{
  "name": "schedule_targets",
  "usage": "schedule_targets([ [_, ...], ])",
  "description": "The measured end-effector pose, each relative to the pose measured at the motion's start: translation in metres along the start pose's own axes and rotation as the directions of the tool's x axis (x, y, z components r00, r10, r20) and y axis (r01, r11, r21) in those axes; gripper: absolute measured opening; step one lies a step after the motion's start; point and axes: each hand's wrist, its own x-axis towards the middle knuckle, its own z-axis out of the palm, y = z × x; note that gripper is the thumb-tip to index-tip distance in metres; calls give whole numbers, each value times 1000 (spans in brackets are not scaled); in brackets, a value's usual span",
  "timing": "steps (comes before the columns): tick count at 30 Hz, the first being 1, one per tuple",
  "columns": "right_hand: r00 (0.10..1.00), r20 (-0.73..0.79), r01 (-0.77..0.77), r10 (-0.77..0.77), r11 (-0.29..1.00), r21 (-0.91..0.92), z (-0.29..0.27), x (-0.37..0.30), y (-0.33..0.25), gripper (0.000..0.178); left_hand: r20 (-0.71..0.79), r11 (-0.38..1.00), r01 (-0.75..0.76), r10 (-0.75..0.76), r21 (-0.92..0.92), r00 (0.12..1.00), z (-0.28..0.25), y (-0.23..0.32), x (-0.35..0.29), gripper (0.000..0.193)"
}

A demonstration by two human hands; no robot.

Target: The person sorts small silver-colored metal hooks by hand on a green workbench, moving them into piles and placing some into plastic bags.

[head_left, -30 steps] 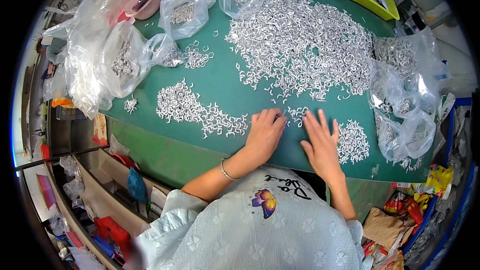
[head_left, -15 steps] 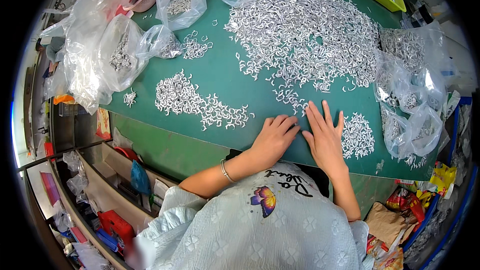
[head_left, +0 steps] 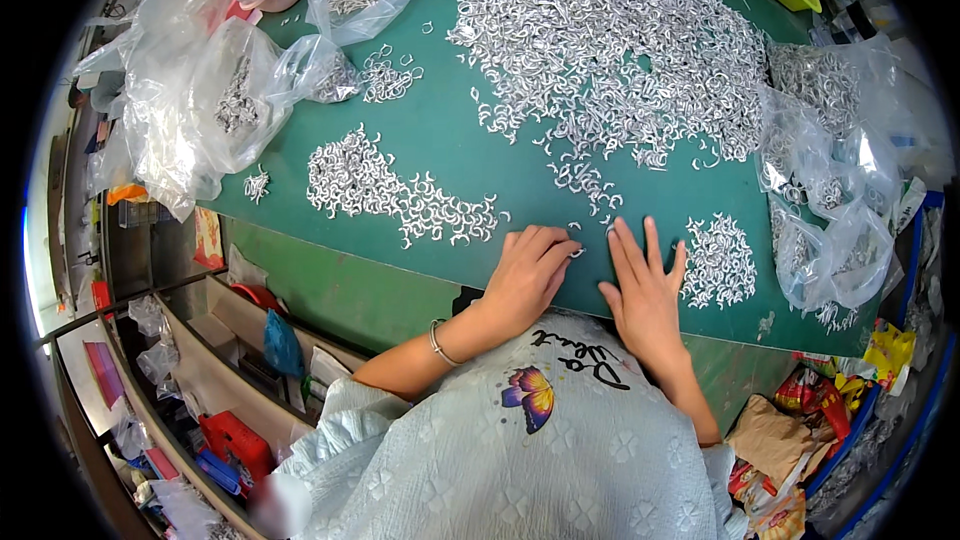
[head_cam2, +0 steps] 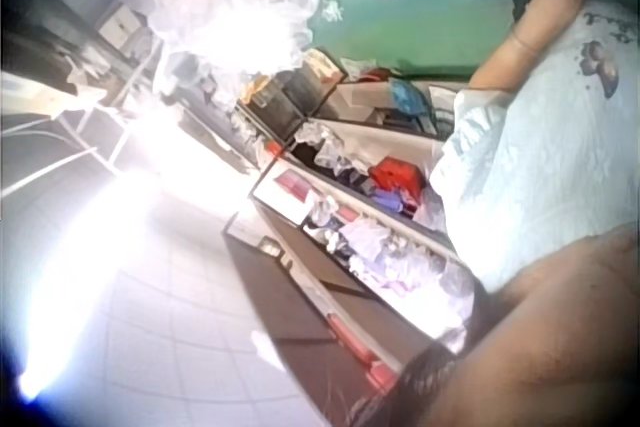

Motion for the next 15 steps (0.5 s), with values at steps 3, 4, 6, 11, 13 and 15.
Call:
schedule_targets([
  [3,1000,-4,26,-26,999,28,1,-8,-5,65,-32,999,37,-38,-28,999,-1,3,-3,46],
  [4,1000,-19,19,-19,999,47,1,-9,-6,66,-43,998,51,-53,-45,998,-1,5,-3,48],
  [6,999,28,39,-39,999,17,4,-10,-8,66,-54,995,92,-94,-48,994,0,9,-1,50],
  [11,994,25,102,-107,984,145,6,-12,-9,59,-82,992,128,-127,7,988,-3,9,-6,52],
  [13,996,-51,85,-78,985,151,5,-3,-6,55,-73,991,134,-132,26,989,-2,11,-5,48],
  [15,995,-6,101,-101,989,110,9,-5,-8,54,-52,990,123,-120,63,991,2,7,-7,41],
])
